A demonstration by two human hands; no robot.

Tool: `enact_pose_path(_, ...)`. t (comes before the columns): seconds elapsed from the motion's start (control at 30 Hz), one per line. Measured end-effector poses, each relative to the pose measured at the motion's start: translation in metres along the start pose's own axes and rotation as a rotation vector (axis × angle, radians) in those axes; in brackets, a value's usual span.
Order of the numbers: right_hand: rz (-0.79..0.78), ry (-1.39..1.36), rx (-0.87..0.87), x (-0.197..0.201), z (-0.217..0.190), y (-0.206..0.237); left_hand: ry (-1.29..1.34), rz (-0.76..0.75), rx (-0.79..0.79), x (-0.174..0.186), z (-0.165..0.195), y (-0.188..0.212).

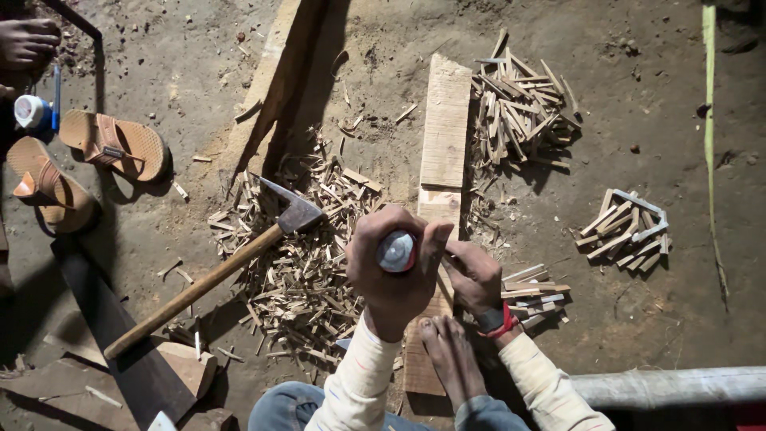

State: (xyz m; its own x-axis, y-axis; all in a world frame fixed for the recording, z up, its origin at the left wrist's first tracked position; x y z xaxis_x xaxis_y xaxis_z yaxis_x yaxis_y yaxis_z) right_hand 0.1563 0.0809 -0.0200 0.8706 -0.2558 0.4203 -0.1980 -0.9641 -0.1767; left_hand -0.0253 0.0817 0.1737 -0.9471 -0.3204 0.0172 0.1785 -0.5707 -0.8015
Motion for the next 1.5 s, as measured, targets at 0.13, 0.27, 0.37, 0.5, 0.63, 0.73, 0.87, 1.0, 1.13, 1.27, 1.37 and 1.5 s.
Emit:
enact_pose_path(0.13, -0.012, 0.032, 0.168, 0.001, -0.015, 0.005, -0.005, -0.008, -0.026, -0.003, 0.0, -0.004)
enact_pose_path(0.27, -0.017, 0.068, 0.159, 0.001, -0.016, 0.005, 0.017, -0.02, -0.034, -0.007, 0.0, -0.007)
enact_pose_path(0.37, -0.031, 0.103, 0.15, -0.001, -0.017, 0.005, 0.052, -0.035, -0.012, -0.011, -0.002, -0.008)
enact_pose_path(0.5, -0.067, 0.04, 0.172, -0.001, -0.02, 0.007, 0.074, -0.037, -0.003, -0.014, -0.003, -0.01)
enact_pose_path(0.63, -0.062, 0.053, 0.144, -0.001, -0.016, 0.006, 0.06, -0.029, -0.015, -0.015, -0.003, -0.01)
enact_pose_path(0.73, -0.077, 0.065, 0.13, -0.004, -0.014, 0.007, 0.123, -0.025, 0.016, -0.018, -0.006, -0.009)
enact_pose_path(0.87, -0.094, 0.064, 0.135, -0.004, -0.013, 0.007, 0.14, -0.032, 0.037, -0.02, -0.007, -0.008)
enact_pose_path(1.0, -0.109, 0.039, 0.204, -0.002, -0.017, 0.008, 0.104, -0.049, -0.007, -0.019, 0.002, -0.012)
enact_pose_path(1.13, -0.126, 0.076, 0.176, -0.003, -0.01, 0.011, 0.125, -0.079, -0.023, -0.022, 0.011, -0.013)
enact_pose_path(1.27, -0.085, 0.095, 0.208, -0.004, -0.008, 0.016, 0.13, -0.071, -0.033, -0.024, 0.012, -0.01)
enact_pose_path(1.37, -0.066, 0.065, 0.178, -0.004, -0.002, 0.015, 0.159, -0.09, -0.035, -0.026, 0.011, -0.004)
enact_pose_path(1.5, -0.043, 0.051, 0.159, -0.003, 0.007, 0.016, 0.237, -0.103, -0.008, -0.034, 0.006, 0.003)
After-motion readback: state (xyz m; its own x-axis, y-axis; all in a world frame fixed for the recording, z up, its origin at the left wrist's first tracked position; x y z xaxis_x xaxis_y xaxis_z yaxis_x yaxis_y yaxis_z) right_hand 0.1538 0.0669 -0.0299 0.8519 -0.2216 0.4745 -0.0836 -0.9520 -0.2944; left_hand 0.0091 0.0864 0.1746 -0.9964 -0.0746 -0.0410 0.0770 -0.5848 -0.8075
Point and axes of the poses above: each hand's wrist, its own y-axis away from the middle knuckle, its own x-axis out of the back of the hand, z = x × y, the point moved 10 cm from there along -y, towards the middle knuckle, and after that the axes turned 13 degrees about -x, right-handed, at the moved point
